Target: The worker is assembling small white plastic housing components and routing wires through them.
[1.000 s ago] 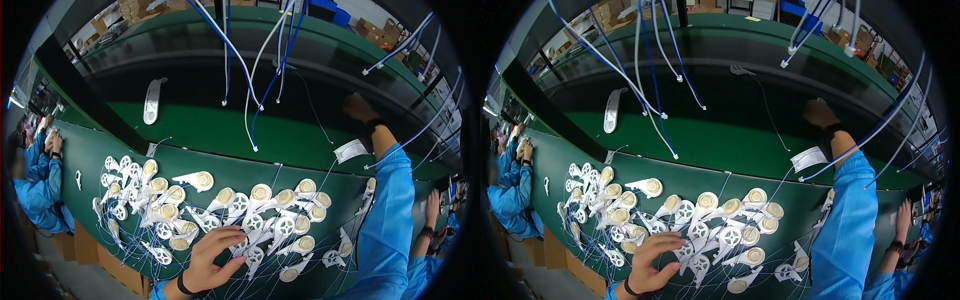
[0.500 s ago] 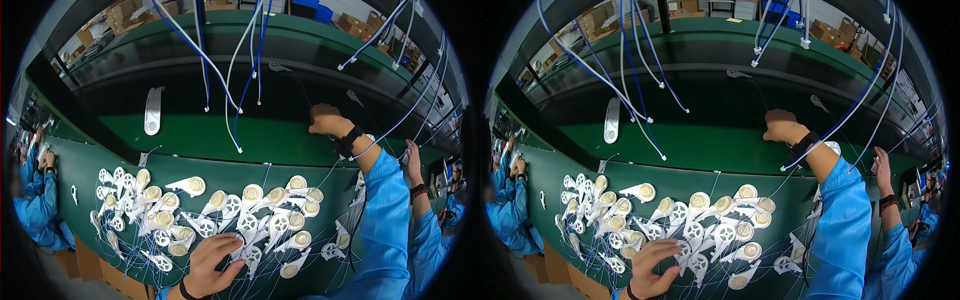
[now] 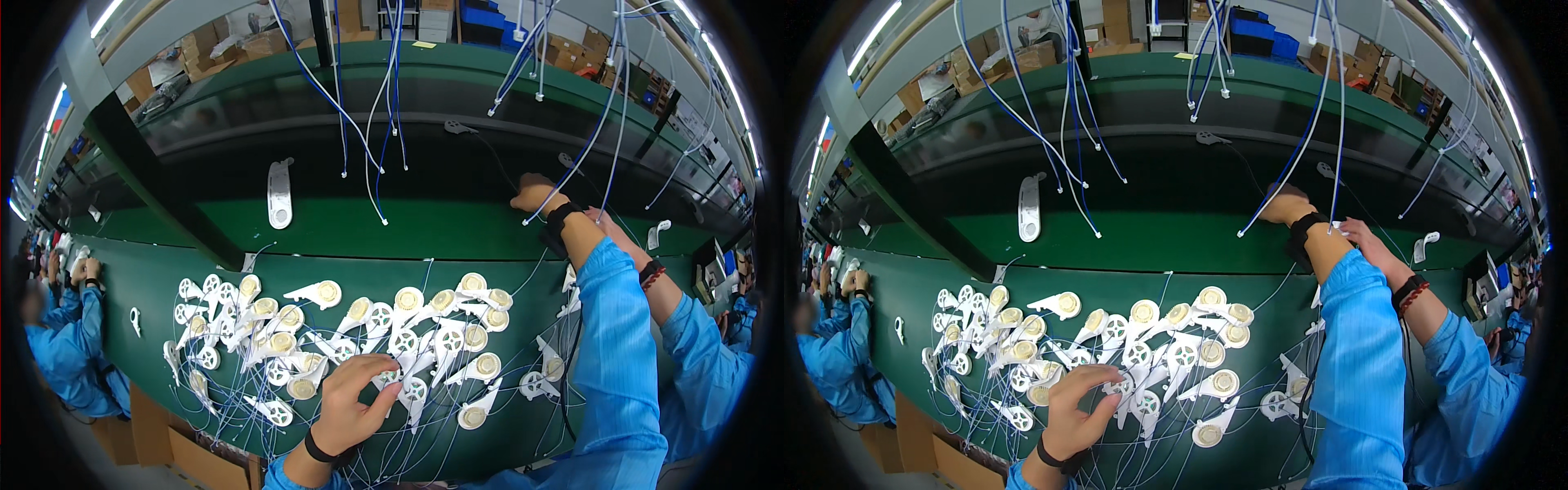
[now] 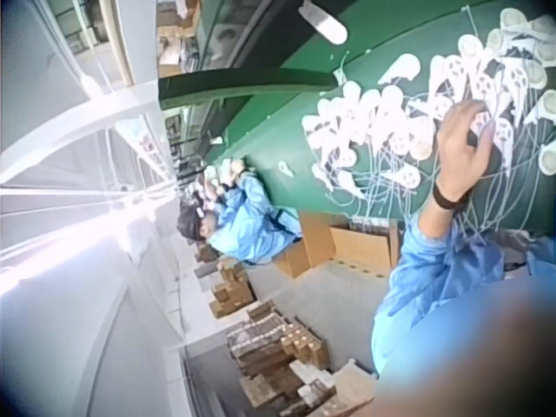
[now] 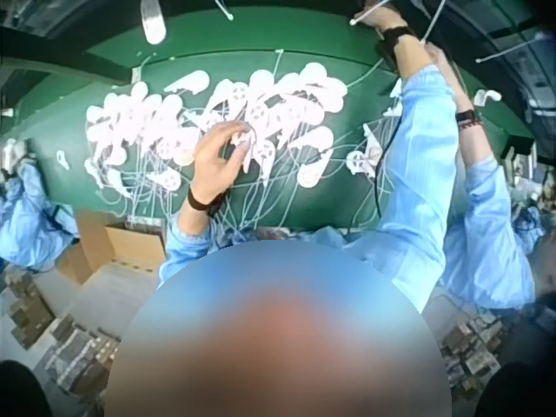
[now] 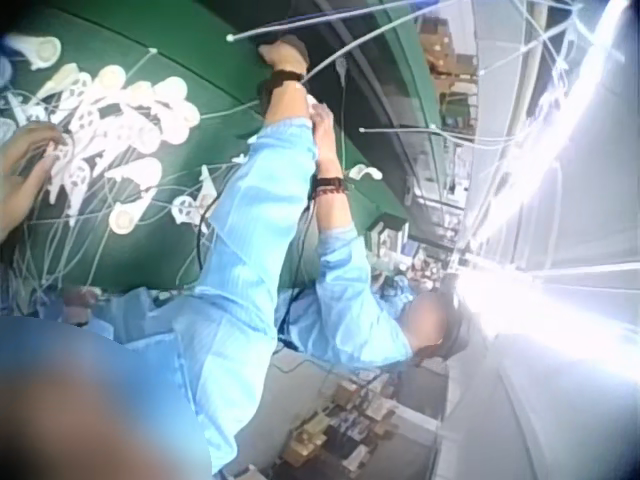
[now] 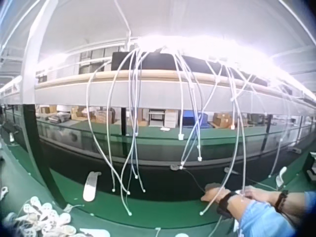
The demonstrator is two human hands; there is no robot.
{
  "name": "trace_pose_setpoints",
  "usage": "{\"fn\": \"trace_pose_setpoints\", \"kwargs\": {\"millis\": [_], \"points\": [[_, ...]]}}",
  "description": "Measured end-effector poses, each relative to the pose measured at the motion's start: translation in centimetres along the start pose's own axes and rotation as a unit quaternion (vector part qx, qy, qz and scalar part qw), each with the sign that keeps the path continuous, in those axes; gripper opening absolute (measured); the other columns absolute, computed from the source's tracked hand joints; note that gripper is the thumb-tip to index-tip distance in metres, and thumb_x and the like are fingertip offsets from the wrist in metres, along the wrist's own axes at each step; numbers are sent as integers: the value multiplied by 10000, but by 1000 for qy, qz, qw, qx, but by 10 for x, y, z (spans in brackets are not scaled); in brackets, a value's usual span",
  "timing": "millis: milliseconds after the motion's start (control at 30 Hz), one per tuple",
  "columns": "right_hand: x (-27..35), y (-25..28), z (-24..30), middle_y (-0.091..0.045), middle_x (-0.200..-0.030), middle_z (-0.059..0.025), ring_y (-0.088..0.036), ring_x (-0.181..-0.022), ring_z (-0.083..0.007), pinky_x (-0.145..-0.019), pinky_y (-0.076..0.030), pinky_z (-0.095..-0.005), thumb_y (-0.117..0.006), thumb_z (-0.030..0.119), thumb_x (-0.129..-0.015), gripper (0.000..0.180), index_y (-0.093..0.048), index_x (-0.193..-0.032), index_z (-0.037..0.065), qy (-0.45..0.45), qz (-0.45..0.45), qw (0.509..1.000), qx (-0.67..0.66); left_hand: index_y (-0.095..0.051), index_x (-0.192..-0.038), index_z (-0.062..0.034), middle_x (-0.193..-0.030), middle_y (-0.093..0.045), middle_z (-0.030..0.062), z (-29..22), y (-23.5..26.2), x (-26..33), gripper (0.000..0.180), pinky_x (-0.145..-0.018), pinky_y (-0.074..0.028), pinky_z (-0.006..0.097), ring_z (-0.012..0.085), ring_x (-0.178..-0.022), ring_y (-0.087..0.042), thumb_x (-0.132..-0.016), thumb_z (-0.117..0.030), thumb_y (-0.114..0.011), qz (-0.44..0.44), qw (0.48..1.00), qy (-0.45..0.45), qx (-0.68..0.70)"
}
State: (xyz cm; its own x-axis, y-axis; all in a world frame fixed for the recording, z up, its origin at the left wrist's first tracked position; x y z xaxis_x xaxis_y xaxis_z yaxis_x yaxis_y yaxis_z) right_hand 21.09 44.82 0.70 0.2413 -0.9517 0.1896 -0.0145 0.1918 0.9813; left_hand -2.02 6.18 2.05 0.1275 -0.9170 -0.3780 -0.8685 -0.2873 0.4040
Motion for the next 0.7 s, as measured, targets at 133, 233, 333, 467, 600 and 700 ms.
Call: {"fn": "trace_pose_setpoints", "kwargs": {"millis": [133,233,333,467,600,700], "points": [[-4,-23,-31,-704,-984,-155,-683,-917,-340,-802,-548,-413,-709,267,-715,367,-699,-992,25,-32,-13,998,49,-666,-950,10,-925,-689,151,1,0,3,210,-744,-521,351,293,-852,-669,-756,-52,-719,2,1000,3,0],[-9,-31,-31,-690,-1050,-151,-667,-992,-314,-837,-540,-420,-712,220,-718,326,-697,-975,21,-57,58,996,44,-667,-951,11,-908,-690,148,0,0,3,207,-727,-521,346,293,-831,-669,-760,-53,-718,-1,1000,-5,5],[16,-20,-25,-667,-1104,-171,-642,-1044,-322,-857,-532,-432,-711,217,-719,306,-695,-953,21,-104,145,984,-23,-669,-944,10,-897,-692,142,3,-1,1,201,-723,-519,344,289,-823,-670,-759,-52,-718,4,1000,0,10],[18,5,-68,-670,-1044,-196,-635,-1027,-366,-882,-520,-427,-675,219,-727,321,-685,-990,36,-72,-69,995,6,-673,-920,6,-892,-695,136,-1,-2,0,179,-729,-514,341,282,-823,-672,-755,-48,-716,2,1000,11,6],[24,18,-136,-684,-926,-187,-659,-889,-381,-788,-529,-440,-647,238,-761,266,-672,-926,30,-58,-167,983,-55,-675,-910,2,-893,-697,134,-3,-5,1,182,-744,-510,343,280,-835,-674,-741,-46,-722,3,1000,17,0],[40,19,-113,-639,-754,-99,-626,-631,-217,-577,-496,-312,-636,151,-797,175,-625,-887,0,35,-86,960,-266,-676,-912,0,-897,-698,134,-1,-4,4,190,-753,-511,348,283,-840,-674,-733,-42,-725,5,1000,16,-15]]}}
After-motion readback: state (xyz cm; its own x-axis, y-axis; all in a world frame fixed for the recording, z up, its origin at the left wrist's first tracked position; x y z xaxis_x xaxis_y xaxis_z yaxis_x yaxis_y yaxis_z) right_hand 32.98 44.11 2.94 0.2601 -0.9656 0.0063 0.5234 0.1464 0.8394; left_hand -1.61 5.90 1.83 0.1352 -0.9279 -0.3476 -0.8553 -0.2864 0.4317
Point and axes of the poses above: each hand's wrist, its own x-axis away from the middle knuckle, its own y-axis out of the back of the hand, z = x × y, the point moved 5 cm from there along -x, towards the middle knuckle
